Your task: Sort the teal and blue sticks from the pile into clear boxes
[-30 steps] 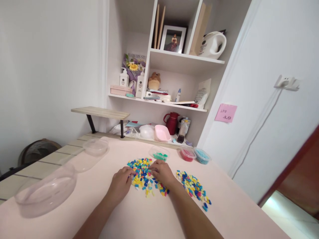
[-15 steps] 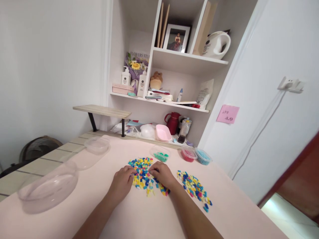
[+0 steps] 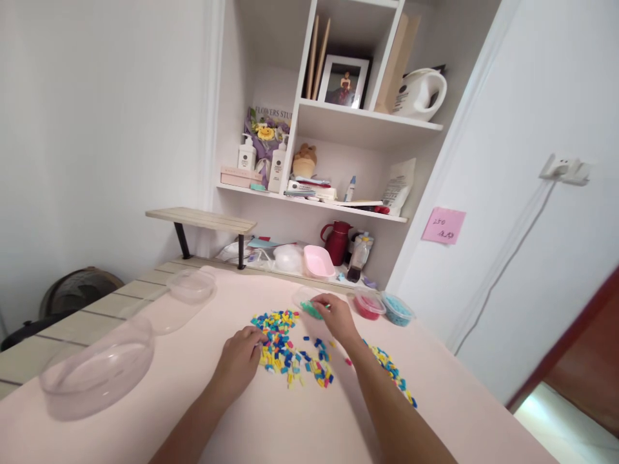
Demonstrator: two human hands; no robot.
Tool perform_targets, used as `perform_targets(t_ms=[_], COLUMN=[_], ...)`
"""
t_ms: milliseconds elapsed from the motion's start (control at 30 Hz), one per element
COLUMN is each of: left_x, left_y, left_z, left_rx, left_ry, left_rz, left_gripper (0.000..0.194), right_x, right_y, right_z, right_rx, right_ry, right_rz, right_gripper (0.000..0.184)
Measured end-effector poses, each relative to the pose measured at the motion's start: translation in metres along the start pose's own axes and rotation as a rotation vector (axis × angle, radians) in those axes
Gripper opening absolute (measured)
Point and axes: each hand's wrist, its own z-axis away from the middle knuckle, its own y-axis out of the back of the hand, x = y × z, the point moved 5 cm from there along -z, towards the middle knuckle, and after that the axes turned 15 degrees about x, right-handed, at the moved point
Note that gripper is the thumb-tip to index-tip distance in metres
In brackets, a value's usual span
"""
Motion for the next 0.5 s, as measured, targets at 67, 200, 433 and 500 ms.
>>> perform_targets(t_ms=[67, 200, 433, 500], left_x=[0.001, 0.002, 0.003, 0.003], left_y=[0.000, 0.002, 0.003, 0.003], left_z=[0.000, -0.001, 0.002, 0.002], left_rx=[0.001, -0.001, 0.004, 0.004], left_ry=[0.003, 0.006, 0.016, 0.014], left_rz=[0.002, 0.005, 0.005, 0.007], left_gripper=[0.035, 0.034, 0.035, 0.035], right_x=[0.010, 0.029, 0.022, 0.012], right_y=[0.011, 0.023, -0.003, -0.018], right_z=[-0.016, -0.032, -0.004, 0.010], right_rx=[0.079, 0.169, 0.014, -0.105], right_ry=[-0.029, -0.078, -0.032, 0.013], right_rz=[0.049, 0.118, 0.068, 0.031], right_gripper=[0.022, 0.027, 0.030, 0.027])
